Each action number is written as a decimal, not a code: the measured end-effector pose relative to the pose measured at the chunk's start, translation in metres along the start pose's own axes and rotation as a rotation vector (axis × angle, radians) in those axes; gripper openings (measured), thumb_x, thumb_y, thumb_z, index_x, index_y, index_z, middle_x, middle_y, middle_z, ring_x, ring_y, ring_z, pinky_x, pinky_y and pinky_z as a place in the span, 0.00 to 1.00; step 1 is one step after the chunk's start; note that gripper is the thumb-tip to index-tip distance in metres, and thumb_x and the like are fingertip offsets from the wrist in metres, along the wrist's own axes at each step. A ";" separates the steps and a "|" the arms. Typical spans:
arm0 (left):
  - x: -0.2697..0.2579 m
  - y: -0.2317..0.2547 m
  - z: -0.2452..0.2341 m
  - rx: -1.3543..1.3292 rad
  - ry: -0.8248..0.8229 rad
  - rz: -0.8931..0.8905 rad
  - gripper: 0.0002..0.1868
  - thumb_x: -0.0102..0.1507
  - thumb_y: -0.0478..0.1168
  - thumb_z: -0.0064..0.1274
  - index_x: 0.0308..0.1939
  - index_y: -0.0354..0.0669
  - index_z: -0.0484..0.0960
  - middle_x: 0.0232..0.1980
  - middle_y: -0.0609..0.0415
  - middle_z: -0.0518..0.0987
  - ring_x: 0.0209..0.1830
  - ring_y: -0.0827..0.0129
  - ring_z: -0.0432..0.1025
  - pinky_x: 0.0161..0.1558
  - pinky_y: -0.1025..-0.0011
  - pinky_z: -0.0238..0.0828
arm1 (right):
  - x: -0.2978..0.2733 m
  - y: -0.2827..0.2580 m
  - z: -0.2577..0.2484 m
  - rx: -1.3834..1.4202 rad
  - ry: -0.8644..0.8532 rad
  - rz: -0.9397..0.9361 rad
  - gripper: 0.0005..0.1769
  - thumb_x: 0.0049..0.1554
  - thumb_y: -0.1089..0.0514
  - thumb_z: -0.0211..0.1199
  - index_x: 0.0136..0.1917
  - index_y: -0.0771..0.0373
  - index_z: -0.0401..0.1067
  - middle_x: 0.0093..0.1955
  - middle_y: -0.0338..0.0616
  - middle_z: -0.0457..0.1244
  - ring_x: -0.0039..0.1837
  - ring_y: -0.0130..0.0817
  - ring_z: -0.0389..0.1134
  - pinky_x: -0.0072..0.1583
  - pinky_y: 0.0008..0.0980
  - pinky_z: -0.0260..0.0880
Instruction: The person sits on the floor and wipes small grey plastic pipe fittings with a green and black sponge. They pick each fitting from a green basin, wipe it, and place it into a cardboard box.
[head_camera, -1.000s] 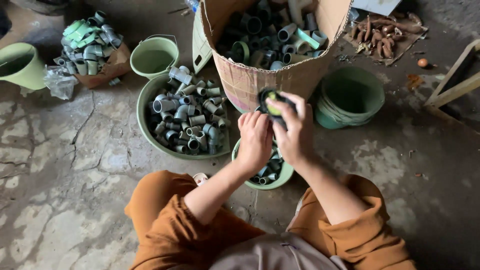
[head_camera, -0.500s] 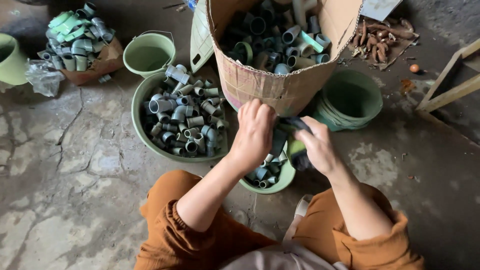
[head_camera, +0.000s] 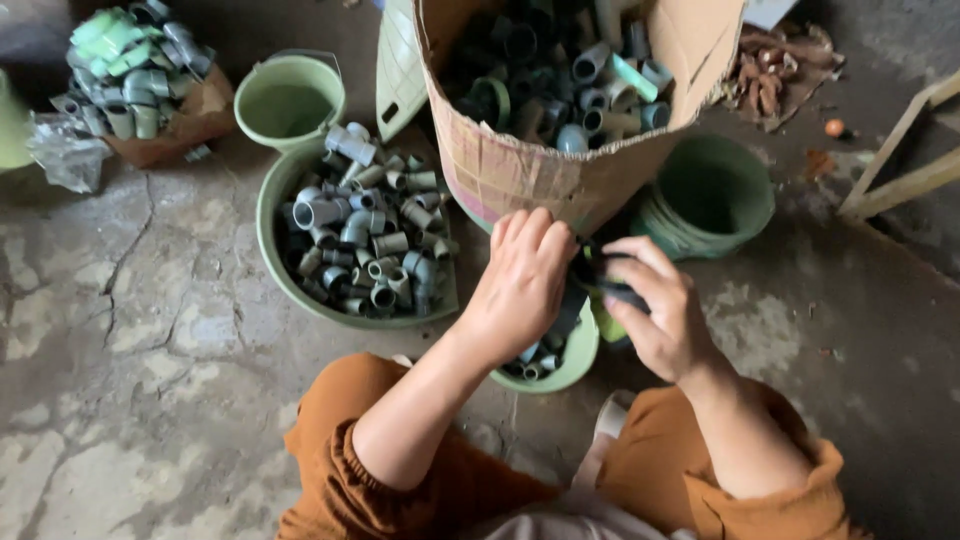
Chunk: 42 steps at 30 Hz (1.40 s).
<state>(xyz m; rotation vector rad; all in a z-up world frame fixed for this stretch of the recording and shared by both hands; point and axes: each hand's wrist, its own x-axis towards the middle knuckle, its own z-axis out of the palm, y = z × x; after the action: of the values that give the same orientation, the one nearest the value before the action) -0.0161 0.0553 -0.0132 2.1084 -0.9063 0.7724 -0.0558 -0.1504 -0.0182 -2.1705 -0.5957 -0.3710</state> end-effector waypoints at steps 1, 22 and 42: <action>0.001 0.000 -0.001 -0.020 -0.003 -0.009 0.12 0.73 0.40 0.36 0.35 0.40 0.63 0.32 0.52 0.58 0.34 0.50 0.62 0.46 0.59 0.62 | 0.000 -0.002 -0.001 -0.018 -0.010 -0.013 0.11 0.58 0.58 0.58 0.52 0.64 0.74 0.61 0.52 0.65 0.59 0.50 0.70 0.62 0.48 0.67; -0.012 -0.034 0.046 -0.551 0.092 -1.085 0.13 0.69 0.43 0.46 0.40 0.35 0.76 0.39 0.37 0.77 0.45 0.46 0.72 0.46 0.53 0.69 | -0.011 -0.002 0.020 -0.546 0.218 -0.522 0.15 0.52 0.59 0.67 0.54 0.50 0.80 0.64 0.47 0.62 0.59 0.48 0.64 0.61 0.46 0.66; -0.021 -0.002 0.062 -0.871 0.395 -1.032 0.13 0.73 0.39 0.43 0.34 0.38 0.75 0.32 0.58 0.67 0.41 0.73 0.63 0.46 0.71 0.65 | -0.019 -0.004 0.090 0.323 0.578 0.460 0.20 0.65 0.58 0.56 0.67 0.71 0.66 0.67 0.64 0.58 0.71 0.51 0.60 0.75 0.50 0.52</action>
<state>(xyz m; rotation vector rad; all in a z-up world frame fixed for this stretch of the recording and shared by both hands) -0.0120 0.0147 -0.0650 1.2703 0.1371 0.1468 -0.0683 -0.0826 -0.0788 -1.7057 0.1593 -0.5716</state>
